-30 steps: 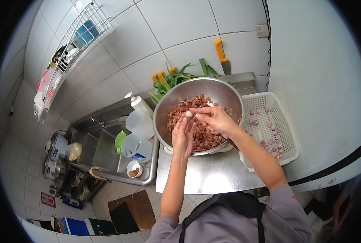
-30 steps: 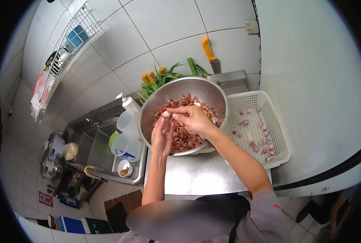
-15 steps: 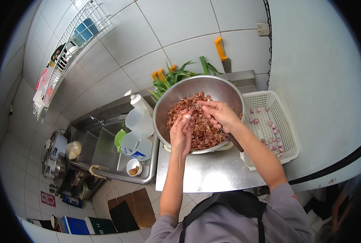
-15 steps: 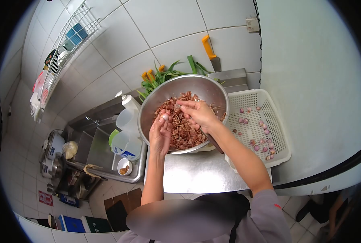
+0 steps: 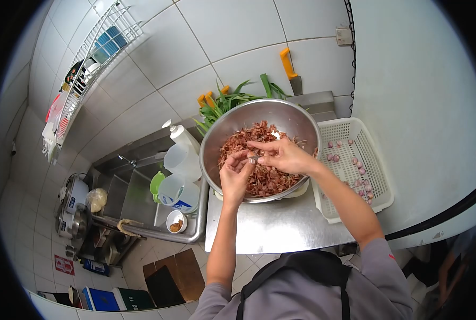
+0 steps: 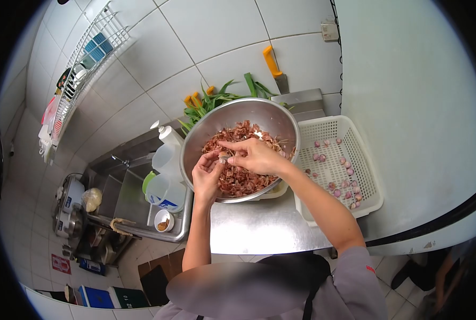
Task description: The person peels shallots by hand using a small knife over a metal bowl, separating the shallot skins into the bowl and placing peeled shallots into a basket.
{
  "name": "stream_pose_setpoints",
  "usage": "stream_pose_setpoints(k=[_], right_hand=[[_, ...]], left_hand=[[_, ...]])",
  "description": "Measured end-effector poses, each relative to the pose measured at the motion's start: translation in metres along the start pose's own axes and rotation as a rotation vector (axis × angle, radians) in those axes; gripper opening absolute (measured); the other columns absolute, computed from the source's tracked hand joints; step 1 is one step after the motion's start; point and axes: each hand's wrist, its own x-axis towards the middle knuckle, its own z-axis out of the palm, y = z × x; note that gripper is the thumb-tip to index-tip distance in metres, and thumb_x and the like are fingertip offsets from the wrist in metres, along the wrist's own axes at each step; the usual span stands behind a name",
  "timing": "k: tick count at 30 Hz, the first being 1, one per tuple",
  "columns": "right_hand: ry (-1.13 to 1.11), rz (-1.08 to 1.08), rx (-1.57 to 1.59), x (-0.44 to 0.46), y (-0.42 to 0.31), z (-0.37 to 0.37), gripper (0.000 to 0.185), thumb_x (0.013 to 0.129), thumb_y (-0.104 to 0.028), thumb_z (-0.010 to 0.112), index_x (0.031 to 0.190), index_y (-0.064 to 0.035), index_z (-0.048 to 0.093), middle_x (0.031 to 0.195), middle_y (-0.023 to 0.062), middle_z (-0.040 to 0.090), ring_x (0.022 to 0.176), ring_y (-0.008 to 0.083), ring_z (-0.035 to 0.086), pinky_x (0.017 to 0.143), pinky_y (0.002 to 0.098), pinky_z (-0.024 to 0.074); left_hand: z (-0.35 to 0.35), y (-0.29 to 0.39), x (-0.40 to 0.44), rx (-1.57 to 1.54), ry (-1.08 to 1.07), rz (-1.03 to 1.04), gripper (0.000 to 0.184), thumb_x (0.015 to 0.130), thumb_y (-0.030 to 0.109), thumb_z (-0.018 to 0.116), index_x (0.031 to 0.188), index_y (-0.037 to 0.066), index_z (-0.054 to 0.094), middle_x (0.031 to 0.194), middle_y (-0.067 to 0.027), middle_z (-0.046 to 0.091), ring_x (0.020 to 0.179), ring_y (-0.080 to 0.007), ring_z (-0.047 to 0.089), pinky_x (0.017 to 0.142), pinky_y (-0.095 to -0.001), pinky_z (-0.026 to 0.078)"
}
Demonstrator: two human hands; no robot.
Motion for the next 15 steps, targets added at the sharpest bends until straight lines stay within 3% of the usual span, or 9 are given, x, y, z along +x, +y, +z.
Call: stream_pose_setpoints(k=[5,15], right_hand=[[-0.035,-0.056,-0.014,0.001,0.005,-0.002,0.031,0.083,-0.014,0.057,0.113,-0.0123,0.057,0.064,0.0012,0.057,0.053,0.0046,0.048,0.049,0.0215,0.0403],[-0.048,0.307,0.574,-0.003,-0.002,0.001,0.027,0.086,-0.014,0.053,0.113,-0.0124,0.057,0.059,-0.0027,0.046,0.043,0.0025,0.036,0.033,0.0180,0.0253]], left_hand=[[0.002,0.004,-0.003,-0.010,0.012,0.010,0.026,0.078,-0.001,0.059,0.102,-0.007,0.052,0.096,-0.0106,0.058,0.086,-0.0110,0.056,0.075,-0.0210,0.046],[0.002,0.004,-0.001,-0.050,0.030,-0.061,0.029,0.078,0.001,0.061,0.104,-0.007,0.052,0.098,-0.0126,0.058,0.089,-0.0134,0.057,0.080,-0.0237,0.046]])
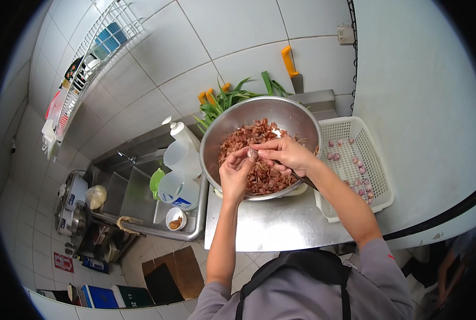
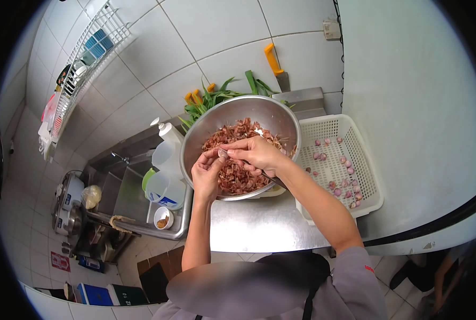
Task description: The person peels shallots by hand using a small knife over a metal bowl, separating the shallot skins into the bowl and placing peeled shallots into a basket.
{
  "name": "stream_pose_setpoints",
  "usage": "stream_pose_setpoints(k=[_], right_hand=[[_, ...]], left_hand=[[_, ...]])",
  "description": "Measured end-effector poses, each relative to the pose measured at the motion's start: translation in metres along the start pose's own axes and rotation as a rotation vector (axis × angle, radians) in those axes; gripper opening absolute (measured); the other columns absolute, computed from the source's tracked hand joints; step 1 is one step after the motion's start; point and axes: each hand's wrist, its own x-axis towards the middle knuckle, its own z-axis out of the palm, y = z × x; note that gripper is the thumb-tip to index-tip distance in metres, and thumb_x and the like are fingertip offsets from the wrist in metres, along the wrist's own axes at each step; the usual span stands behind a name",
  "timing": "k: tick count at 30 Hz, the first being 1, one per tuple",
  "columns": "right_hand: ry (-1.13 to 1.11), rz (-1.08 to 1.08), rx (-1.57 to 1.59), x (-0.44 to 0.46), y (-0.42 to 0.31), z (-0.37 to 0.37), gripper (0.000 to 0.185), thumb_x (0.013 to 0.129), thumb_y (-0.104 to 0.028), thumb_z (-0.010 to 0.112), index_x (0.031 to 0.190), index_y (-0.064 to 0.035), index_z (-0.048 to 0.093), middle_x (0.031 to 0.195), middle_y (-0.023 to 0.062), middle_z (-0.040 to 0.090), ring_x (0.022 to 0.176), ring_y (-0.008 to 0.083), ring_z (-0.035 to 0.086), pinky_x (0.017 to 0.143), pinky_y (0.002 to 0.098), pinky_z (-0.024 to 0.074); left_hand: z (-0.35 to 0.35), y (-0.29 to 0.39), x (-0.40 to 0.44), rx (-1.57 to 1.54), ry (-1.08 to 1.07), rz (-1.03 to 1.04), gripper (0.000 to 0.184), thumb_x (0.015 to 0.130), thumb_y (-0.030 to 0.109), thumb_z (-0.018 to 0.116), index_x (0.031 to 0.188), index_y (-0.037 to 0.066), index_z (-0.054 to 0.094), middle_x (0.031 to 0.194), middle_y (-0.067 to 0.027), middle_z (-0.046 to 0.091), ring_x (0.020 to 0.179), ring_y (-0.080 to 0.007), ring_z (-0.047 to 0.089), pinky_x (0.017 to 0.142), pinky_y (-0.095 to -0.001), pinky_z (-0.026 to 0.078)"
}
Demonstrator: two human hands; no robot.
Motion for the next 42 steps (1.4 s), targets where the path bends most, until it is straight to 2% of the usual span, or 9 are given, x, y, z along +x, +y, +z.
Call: stream_pose_setpoints(k=[11,15,18,26,29,32,33,36,42], right_hand=[[0.275,-0.037,-0.078,0.014,0.006,-0.017,0.029,0.088,-0.015,0.049,0.116,-0.0092,0.053,0.060,-0.0053,0.040,0.042,0.0004,0.030,0.032,0.0164,0.0203],[0.482,-0.331,-0.869,0.031,0.028,-0.044,0.027,0.083,-0.013,0.054,0.108,-0.0068,0.059,0.084,0.0166,0.062,0.073,0.0265,0.062,0.063,0.0351,0.0480],[0.599,0.018,-1.058,0.021,0.014,-0.044,0.027,0.079,-0.013,0.056,0.105,-0.0111,0.062,0.101,0.0213,0.058,0.097,0.0352,0.055,0.086,0.0395,0.0415],[0.617,-0.160,-1.104,0.006,-0.026,-0.079,0.028,0.079,-0.011,0.054,0.106,-0.0163,0.061,0.103,0.0172,0.058,0.096,0.0323,0.056,0.083,0.0390,0.0437],[0.595,-0.177,-1.098,0.000,-0.034,-0.086,0.026,0.080,-0.011,0.053,0.104,-0.0127,0.062,0.098,0.0182,0.060,0.093,0.0326,0.057,0.082,0.0381,0.0442],[0.539,-0.233,-1.061,-0.008,-0.024,-0.084,0.027,0.078,-0.009,0.052,0.103,-0.0107,0.062,0.090,0.0191,0.061,0.088,0.0336,0.059,0.080,0.0365,0.0453],[0.505,-0.179,-1.089,-0.009,-0.020,-0.082,0.028,0.078,-0.007,0.052,0.103,-0.0120,0.062,0.091,0.0189,0.061,0.087,0.0334,0.059,0.079,0.0369,0.0454],[0.448,-0.080,-1.207,-0.007,-0.003,-0.068,0.034,0.076,-0.003,0.049,0.104,-0.0158,0.062,0.091,0.0180,0.061,0.084,0.0328,0.060,0.078,0.0383,0.0460],[0.518,-0.109,-1.358,-0.007,0.007,-0.064,0.042,0.073,0.002,0.045,0.104,-0.0189,0.063,0.091,0.0173,0.062,0.082,0.0323,0.060,0.074,0.0403,0.0471]], left_hand=[[-0.008,-0.003,0.007,-0.255,-0.067,-0.063,0.030,0.080,0.003,0.058,0.107,-0.001,0.046,0.106,-0.0139,0.058,0.093,-0.0181,0.058,0.076,-0.0253,0.046],[-0.006,0.002,0.010,-0.244,-0.033,-0.100,0.030,0.080,0.006,0.060,0.106,-0.001,0.047,0.105,-0.0130,0.058,0.093,-0.0169,0.058,0.075,-0.0249,0.046],[0.003,0.008,0.011,0.012,-0.120,-0.079,0.027,0.080,0.008,0.061,0.103,-0.001,0.051,0.102,-0.0120,0.060,0.092,-0.0154,0.057,0.078,-0.0249,0.046],[0.107,-0.007,-0.017,0.640,-0.628,0.165,0.025,0.078,0.008,0.058,0.100,-0.003,0.055,0.093,-0.0125,0.061,0.086,-0.0189,0.060,0.076,-0.0286,0.046],[0.112,-0.018,-0.002,0.582,-0.466,0.500,0.024,0.077,0.006,0.057,0.101,-0.001,0.056,0.092,-0.0141,0.061,0.082,-0.0211,0.060,0.075,-0.0314,0.046],[0.072,0.011,0.031,0.803,-0.389,0.131,0.019,0.079,0.007,0.052,0.094,0.003,0.062,0.083,-0.0171,0.062,0.078,-0.0308,0.061,0.070,-0.0363,0.047],[0.048,-0.007,0.053,0.862,-0.368,0.271,0.018,0.079,0.007,0.052,0.093,0.003,0.063,0.079,-0.0171,0.062,0.076,-0.0302,0.061,0.070,-0.0358,0.047],[-0.007,-0.043,0.116,1.027,-0.691,0.012,0.022,0.076,0.005,0.049,0.093,0.002,0.063,0.085,-0.0165,0.063,0.083,-0.0279,0.061,0.075,-0.0353,0.046],[-0.068,-0.066,0.152,1.592,-0.512,0.128,0.026,0.070,0.001,0.050,0.094,0.000,0.061,0.093,-0.0186,0.060,0.091,-0.0334,0.055,0.081,-0.0365,0.045]])
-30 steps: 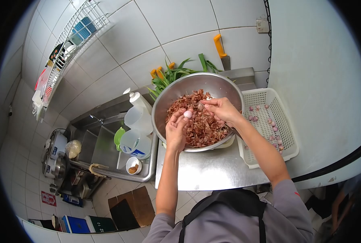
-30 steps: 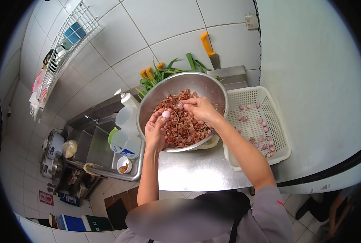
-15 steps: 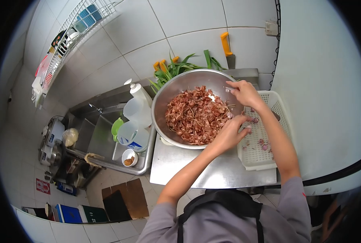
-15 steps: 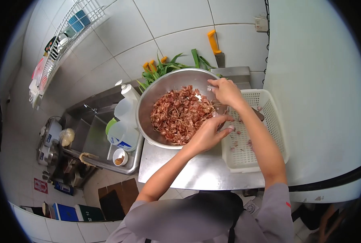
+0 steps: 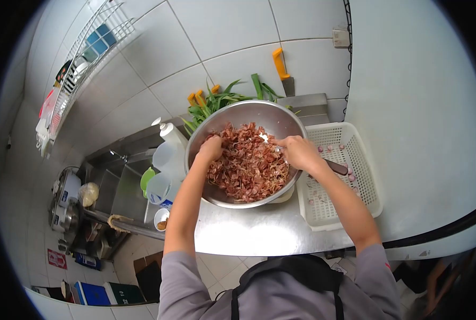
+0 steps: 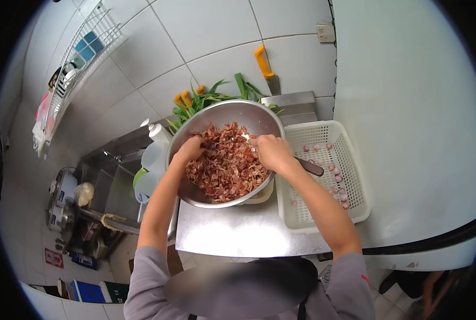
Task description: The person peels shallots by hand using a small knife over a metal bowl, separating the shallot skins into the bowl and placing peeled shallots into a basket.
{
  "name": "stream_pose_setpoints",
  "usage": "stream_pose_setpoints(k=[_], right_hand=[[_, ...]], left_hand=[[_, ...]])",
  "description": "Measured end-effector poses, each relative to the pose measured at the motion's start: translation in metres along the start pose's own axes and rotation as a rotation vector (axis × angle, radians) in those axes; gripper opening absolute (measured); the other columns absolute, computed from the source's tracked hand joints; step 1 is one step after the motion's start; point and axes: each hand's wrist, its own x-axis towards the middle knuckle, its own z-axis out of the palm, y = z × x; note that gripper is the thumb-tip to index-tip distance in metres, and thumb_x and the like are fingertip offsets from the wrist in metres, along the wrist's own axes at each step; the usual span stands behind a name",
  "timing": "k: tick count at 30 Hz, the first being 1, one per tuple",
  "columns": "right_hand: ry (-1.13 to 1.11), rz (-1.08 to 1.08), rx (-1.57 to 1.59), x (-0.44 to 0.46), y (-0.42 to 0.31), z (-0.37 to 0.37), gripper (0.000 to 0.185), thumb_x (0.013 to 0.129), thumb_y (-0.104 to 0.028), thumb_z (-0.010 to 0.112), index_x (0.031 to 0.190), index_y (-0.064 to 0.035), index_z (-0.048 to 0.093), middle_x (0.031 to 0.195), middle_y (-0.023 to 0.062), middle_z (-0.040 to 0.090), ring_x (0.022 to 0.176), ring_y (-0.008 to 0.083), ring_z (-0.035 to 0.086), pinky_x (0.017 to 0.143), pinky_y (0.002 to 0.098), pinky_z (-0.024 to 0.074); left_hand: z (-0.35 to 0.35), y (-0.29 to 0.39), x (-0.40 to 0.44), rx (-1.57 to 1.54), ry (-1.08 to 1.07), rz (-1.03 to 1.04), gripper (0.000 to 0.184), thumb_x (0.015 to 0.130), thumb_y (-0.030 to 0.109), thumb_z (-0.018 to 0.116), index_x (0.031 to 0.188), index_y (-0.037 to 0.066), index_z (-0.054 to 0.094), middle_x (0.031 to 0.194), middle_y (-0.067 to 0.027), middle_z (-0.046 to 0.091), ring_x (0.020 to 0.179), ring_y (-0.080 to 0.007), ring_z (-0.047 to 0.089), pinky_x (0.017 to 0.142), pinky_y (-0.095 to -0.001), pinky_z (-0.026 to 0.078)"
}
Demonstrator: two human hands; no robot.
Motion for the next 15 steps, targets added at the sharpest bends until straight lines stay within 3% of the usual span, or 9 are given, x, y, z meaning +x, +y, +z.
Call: stream_pose_setpoints(k=[3,4,7,8,11,15], right_hand=[[-0.003,0.002,0.029,-0.001,0.000,-0.001,0.040,0.073,0.001,0.046,0.104,-0.0170,0.063,0.090,0.0177,0.062,0.083,0.0326,0.060,0.074,0.0405,0.0471],[-0.015,0.010,0.036,-0.001,-0.001,-0.001,0.038,0.073,0.000,0.047,0.104,-0.0163,0.062,0.090,0.0176,0.062,0.083,0.0325,0.060,0.074,0.0405,0.0471],[-0.040,0.020,0.048,0.001,-0.002,-0.001,0.034,0.075,-0.003,0.048,0.104,-0.0143,0.063,0.090,0.0174,0.062,0.083,0.0323,0.060,0.075,0.0406,0.0469],[-0.041,0.022,0.049,0.001,-0.002,0.000,0.032,0.075,-0.004,0.049,0.103,-0.0138,0.063,0.090,0.0174,0.062,0.083,0.0322,0.060,0.075,0.0407,0.0469],[-0.036,0.022,0.067,0.001,0.001,0.000,0.028,0.077,-0.007,0.050,0.101,-0.0131,0.063,0.091,0.0180,0.061,0.084,0.0323,0.060,0.075,0.0409,0.0466],[0.068,-0.002,0.150,0.003,0.010,0.007,0.027,0.079,-0.010,0.050,0.102,-0.0120,0.063,0.092,0.0190,0.061,0.084,0.0333,0.059,0.076,0.0414,0.0464]], left_hand=[[-0.013,0.011,0.000,0.132,0.167,-0.114,0.020,0.074,0.006,0.051,0.091,0.002,0.061,0.102,-0.0157,0.056,0.090,-0.0321,0.057,0.075,-0.0401,0.048],[-0.009,0.006,0.002,0.150,0.293,0.050,0.016,0.074,0.006,0.050,0.086,0.001,0.060,0.097,-0.0175,0.057,0.089,-0.0326,0.058,0.073,-0.0407,0.048],[0.001,0.025,0.016,0.147,0.102,0.129,0.016,0.074,0.007,0.051,0.086,0.003,0.061,0.096,-0.0186,0.058,0.090,-0.0321,0.058,0.073,-0.0409,0.049],[0.017,0.027,0.024,0.178,0.018,0.052,0.015,0.074,0.008,0.052,0.085,0.003,0.061,0.093,-0.0174,0.060,0.090,-0.0309,0.059,0.073,-0.0393,0.049],[0.039,0.037,0.033,0.260,0.036,0.008,0.015,0.074,0.009,0.053,0.084,0.001,0.061,0.092,-0.0159,0.061,0.090,-0.0296,0.059,0.073,-0.0381,0.049],[0.011,0.055,0.028,0.298,-0.089,-0.009,0.019,0.075,0.013,0.056,0.087,0.000,0.061,0.094,-0.0149,0.061,0.084,-0.0270,0.062,0.073,-0.0369,0.049]])
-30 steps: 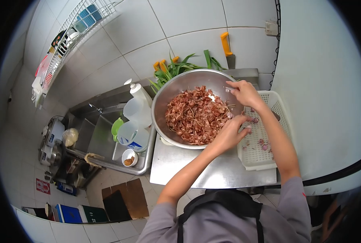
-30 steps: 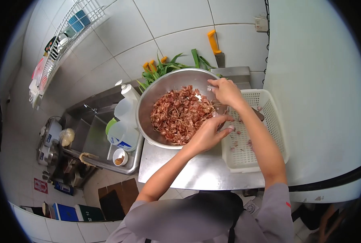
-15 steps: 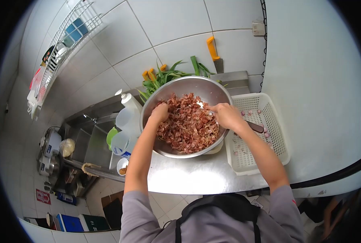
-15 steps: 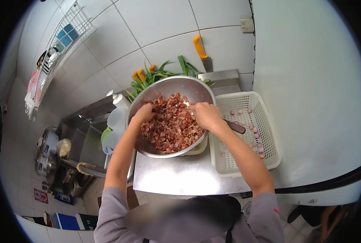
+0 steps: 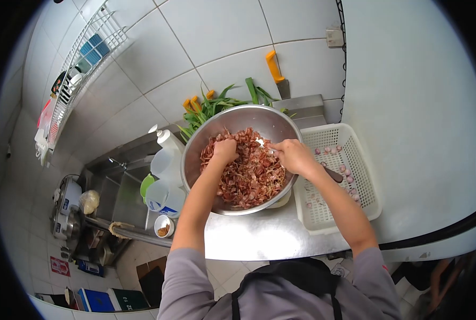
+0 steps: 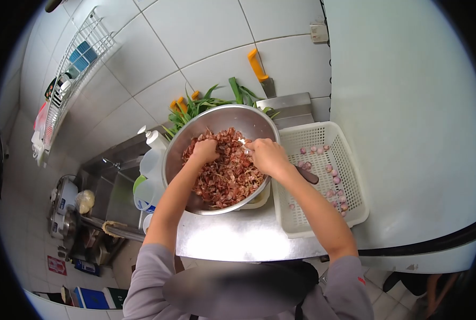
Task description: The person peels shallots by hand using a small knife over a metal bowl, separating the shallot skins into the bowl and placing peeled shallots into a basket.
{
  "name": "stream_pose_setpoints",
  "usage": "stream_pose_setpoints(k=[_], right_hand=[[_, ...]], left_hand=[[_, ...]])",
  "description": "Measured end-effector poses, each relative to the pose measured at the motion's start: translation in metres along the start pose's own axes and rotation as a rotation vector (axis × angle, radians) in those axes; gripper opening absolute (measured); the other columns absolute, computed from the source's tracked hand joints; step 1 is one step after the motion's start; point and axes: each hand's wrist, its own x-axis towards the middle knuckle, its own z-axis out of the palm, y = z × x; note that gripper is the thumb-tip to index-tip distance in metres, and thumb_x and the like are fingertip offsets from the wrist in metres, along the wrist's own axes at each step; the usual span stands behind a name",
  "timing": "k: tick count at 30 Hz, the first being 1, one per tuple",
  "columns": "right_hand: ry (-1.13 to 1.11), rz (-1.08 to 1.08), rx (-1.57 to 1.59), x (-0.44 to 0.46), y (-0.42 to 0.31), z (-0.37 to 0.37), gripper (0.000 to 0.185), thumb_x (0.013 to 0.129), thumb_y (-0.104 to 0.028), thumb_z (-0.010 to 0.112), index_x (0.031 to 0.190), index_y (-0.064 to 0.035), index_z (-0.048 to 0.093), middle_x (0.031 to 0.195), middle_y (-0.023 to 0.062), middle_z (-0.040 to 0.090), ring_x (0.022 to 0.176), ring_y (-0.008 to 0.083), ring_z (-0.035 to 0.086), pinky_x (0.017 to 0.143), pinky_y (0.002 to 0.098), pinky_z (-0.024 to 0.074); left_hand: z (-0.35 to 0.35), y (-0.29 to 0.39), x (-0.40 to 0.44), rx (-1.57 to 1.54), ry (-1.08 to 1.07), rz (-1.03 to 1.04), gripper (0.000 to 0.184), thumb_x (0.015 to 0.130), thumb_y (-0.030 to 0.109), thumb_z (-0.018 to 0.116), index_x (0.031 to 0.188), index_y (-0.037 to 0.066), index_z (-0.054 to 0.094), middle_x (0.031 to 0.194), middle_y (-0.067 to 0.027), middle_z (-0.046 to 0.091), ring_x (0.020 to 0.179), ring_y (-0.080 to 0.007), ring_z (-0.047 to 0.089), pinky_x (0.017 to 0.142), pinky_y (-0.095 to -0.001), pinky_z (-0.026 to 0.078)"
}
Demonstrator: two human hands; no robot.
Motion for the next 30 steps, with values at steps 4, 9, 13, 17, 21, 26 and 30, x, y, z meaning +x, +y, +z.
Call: stream_pose_setpoints(k=[4,9,13,17,21,26,30], right_hand=[[0.033,0.011,0.221,0.006,0.007,0.001,0.030,0.080,-0.013,0.053,0.110,-0.0078,0.058,0.084,0.0162,0.062,0.076,0.0265,0.059,0.070,0.0354,0.0462],[-0.163,0.087,0.695,0.013,-0.026,0.002,0.041,0.084,-0.015,0.053,0.122,-0.0013,0.045,0.065,0.0024,0.055,0.052,0.0064,0.044,0.047,0.0220,0.0380],[-0.188,0.071,0.899,0.011,-0.051,0.009,0.042,0.087,-0.014,0.050,0.127,-0.0036,0.041,0.064,-0.0008,0.051,0.046,0.0037,0.037,0.038,0.0187,0.0300],[-0.195,0.076,0.982,0.011,-0.060,0.018,0.042,0.087,-0.015,0.051,0.126,-0.0041,0.041,0.064,-0.0008,0.050,0.045,0.0029,0.036,0.037,0.0184,0.0288],[-0.199,0.067,1.029,0.002,-0.072,0.014,0.043,0.087,-0.015,0.052,0.126,-0.0036,0.041,0.064,-0.0009,0.049,0.043,0.0026,0.036,0.035,0.0186,0.0276],[-0.189,0.096,1.060,-0.006,-0.078,0.005,0.038,0.086,-0.013,0.052,0.122,-0.0034,0.046,0.061,-0.0014,0.048,0.048,0.0030,0.038,0.039,0.0195,0.0290],[-0.222,0.166,1.214,-0.009,-0.081,0.006,0.032,0.087,-0.015,0.052,0.118,-0.0058,0.051,0.060,-0.0018,0.045,0.043,0.0023,0.036,0.034,0.0185,0.0255]], left_hand=[[-0.039,-0.014,-0.020,-0.897,0.068,-0.049,0.031,0.080,0.017,0.053,0.107,0.002,0.053,0.093,-0.0102,0.061,0.081,-0.0227,0.062,0.071,-0.0322,0.049],[-0.062,-0.002,-0.065,-2.014,0.073,-0.047,0.039,0.088,0.019,0.047,0.123,0.007,0.039,0.098,-0.0034,0.056,0.087,-0.0187,0.057,0.071,-0.0274,0.047],[-0.066,0.018,-0.084,-2.360,0.033,-0.033,0.031,0.090,0.023,0.047,0.117,0.010,0.046,0.099,-0.0018,0.053,0.090,-0.0140,0.054,0.073,-0.0256,0.045],[-0.064,0.040,-0.100,-2.322,0.175,-0.090,0.028,0.087,0.032,0.051,0.101,0.008,0.053,0.090,-0.0004,0.056,0.081,-0.0123,0.054,0.070,-0.0257,0.044],[-0.061,0.046,-0.107,-2.344,0.200,0.026,0.027,0.087,0.031,0.052,0.099,0.006,0.053,0.088,-0.0011,0.057,0.080,-0.0124,0.054,0.069,-0.0263,0.044],[-0.059,0.053,-0.110,-2.235,0.431,-0.043,0.032,0.087,0.027,0.053,0.104,0.001,0.053,0.091,-0.0031,0.059,0.081,-0.0109,0.054,0.072,-0.0247,0.044],[-0.062,0.059,-0.114,-1.909,0.648,-0.099,0.036,0.087,0.024,0.054,0.108,-0.005,0.053,0.094,-0.0040,0.059,0.084,-0.0082,0.052,0.075,-0.0216,0.042]])
